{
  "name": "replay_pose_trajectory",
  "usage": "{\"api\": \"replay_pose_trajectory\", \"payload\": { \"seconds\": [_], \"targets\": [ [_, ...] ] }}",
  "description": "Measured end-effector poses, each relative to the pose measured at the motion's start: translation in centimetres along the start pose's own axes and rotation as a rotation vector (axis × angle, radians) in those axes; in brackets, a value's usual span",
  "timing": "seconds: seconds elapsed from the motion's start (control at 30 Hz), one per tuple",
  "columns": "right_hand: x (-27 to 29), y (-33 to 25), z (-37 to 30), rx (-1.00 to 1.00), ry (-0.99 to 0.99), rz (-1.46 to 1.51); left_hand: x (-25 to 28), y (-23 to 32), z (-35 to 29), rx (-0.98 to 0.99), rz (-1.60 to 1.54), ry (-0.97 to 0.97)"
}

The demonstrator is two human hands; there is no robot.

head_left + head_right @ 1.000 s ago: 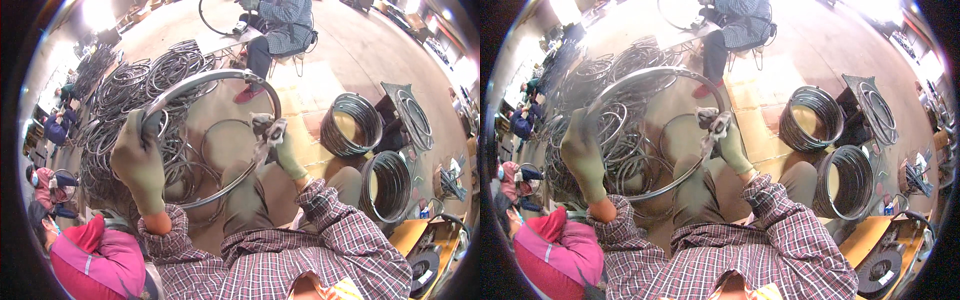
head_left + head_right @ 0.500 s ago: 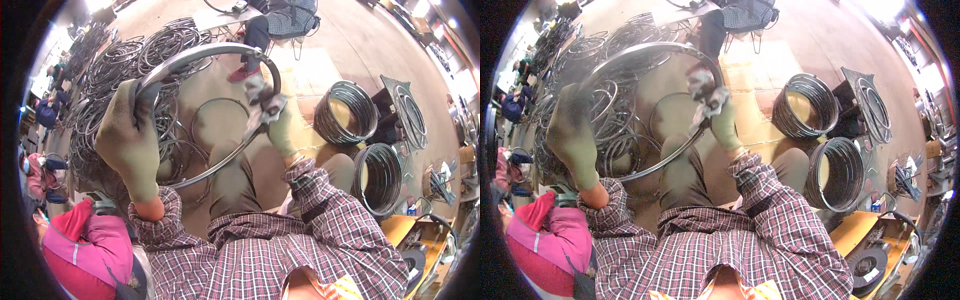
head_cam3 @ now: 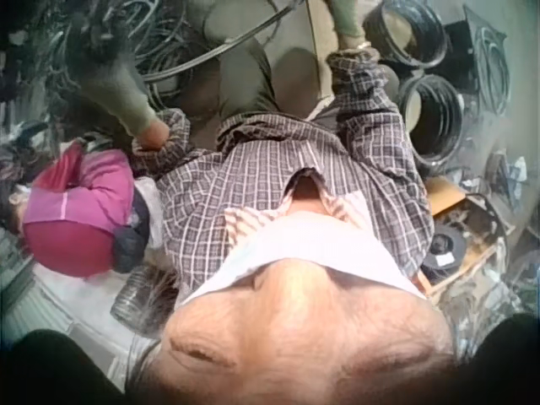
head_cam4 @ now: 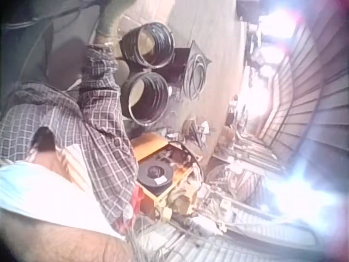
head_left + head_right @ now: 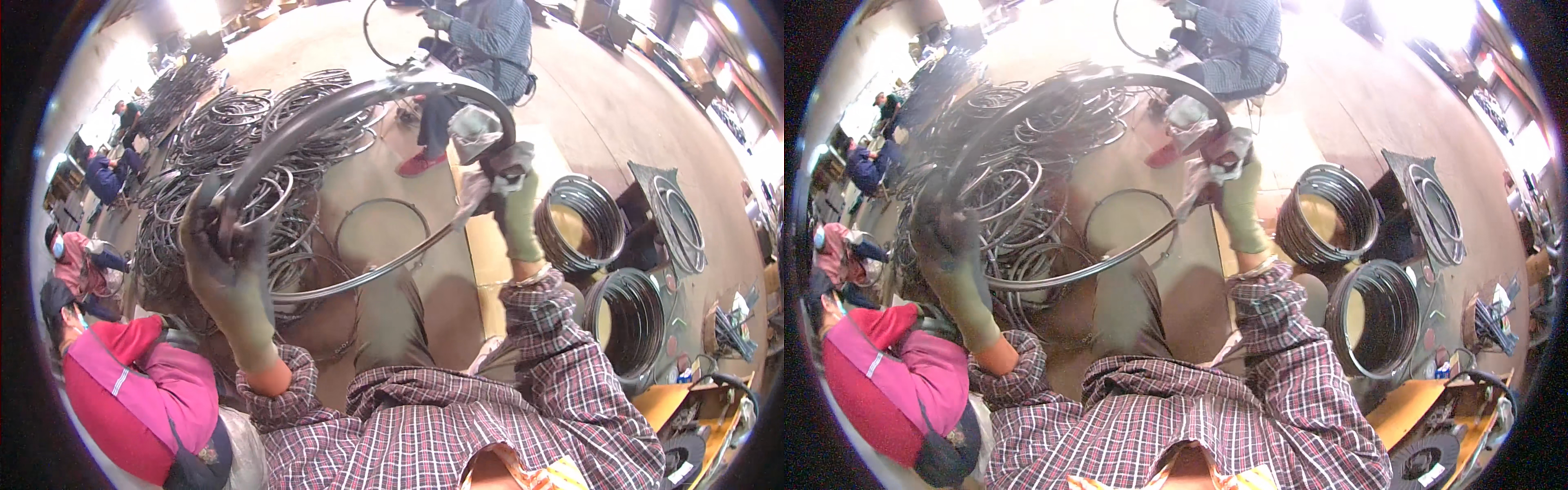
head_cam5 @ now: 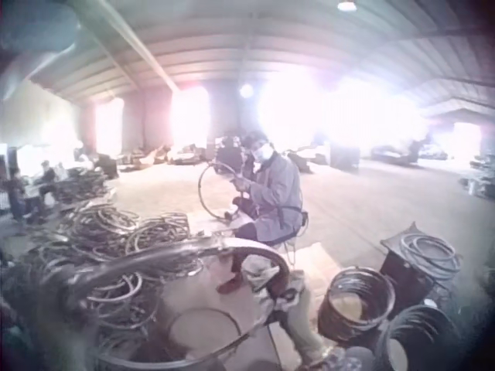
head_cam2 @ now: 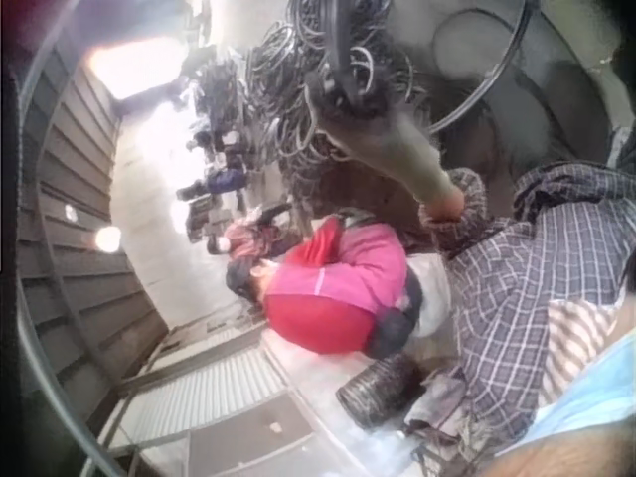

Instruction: Wiping and cleaning metal rings with a cloth rag.

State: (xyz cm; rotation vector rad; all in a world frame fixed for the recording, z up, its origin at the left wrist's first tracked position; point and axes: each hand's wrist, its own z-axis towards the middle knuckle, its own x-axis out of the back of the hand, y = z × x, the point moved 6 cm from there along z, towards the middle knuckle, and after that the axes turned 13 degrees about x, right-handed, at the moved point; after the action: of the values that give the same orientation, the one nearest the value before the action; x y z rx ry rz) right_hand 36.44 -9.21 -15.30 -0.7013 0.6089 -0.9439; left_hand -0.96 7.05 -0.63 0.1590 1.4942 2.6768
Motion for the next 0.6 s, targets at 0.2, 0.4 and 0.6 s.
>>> {"api": "replay_pose_trajectory", "payload": {
  "seconds": [0.2,0.4,0.6],
  "targets": [
    [-3.0,-4.1,1.5,-0.019,-0.242,-0.041,-3.6,4.8,-1.2,-0.437,0.637,-0.206],
    [-8.2,-12.6,2.5,0.5,-0.279,-0.37,-3.8,3.3,-0.2,-0.203,0.605,-0.204],
    [-17.9,-20.8,-0.5,1.059,-0.468,-0.674,-4.7,2.4,-0.5,-0.42,0.609,-0.127]
  ]
}}
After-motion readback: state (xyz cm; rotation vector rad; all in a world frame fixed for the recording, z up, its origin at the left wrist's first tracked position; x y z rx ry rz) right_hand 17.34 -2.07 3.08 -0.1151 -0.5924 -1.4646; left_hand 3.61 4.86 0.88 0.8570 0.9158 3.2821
